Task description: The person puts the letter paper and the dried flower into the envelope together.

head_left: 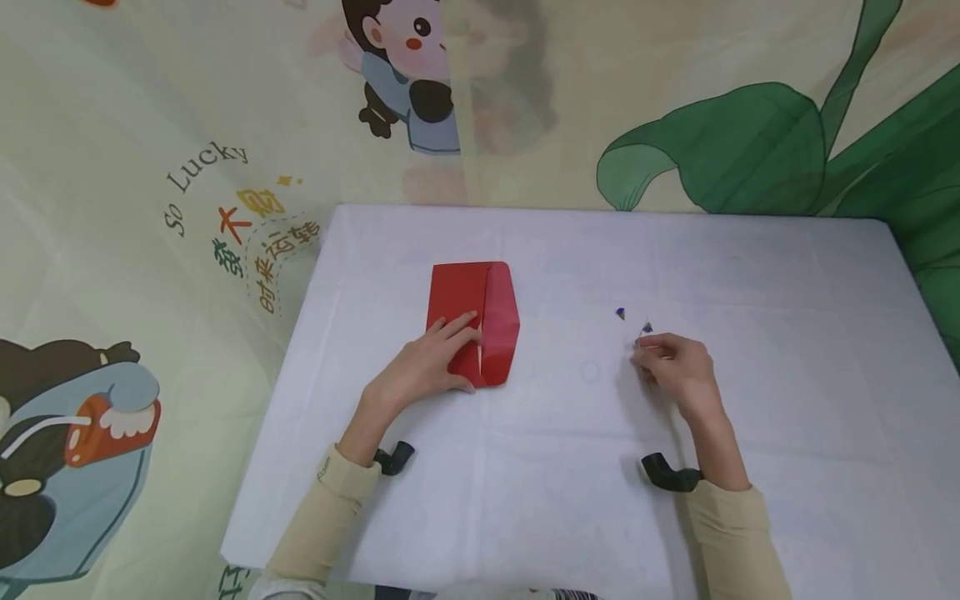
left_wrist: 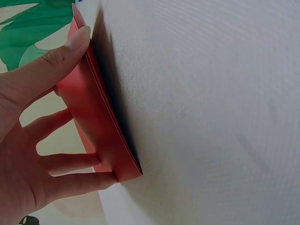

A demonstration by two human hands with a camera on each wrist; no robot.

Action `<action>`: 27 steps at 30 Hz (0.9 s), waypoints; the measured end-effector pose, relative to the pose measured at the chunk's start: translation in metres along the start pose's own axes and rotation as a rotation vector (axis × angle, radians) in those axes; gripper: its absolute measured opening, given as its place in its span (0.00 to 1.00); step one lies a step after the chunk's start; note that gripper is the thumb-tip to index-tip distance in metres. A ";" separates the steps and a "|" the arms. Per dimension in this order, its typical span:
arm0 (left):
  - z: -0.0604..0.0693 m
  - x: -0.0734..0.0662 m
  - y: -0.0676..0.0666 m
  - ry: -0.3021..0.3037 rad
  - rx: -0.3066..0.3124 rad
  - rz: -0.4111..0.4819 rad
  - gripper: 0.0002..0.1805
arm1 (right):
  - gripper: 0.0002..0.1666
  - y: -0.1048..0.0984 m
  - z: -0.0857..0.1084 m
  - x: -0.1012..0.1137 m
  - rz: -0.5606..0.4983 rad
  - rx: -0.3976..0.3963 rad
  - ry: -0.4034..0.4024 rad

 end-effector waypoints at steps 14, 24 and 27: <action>-0.001 0.000 0.001 0.008 0.002 -0.008 0.39 | 0.19 0.018 0.003 0.017 -0.196 0.101 -0.023; -0.001 0.000 0.000 0.007 0.002 -0.007 0.39 | 0.18 0.035 0.002 0.031 -0.274 0.148 -0.049; -0.001 0.000 0.000 0.008 0.003 -0.005 0.39 | 0.18 0.042 0.002 0.034 -0.299 0.166 -0.050</action>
Point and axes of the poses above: each hand's wrist, its own z-axis away from the middle knuckle, its own y-axis out of the palm, x = y × z, the point moved 4 cm from there along -z, towards the middle knuckle, and after that the axes turned 12 degrees about -x, right-handed, at the moved point
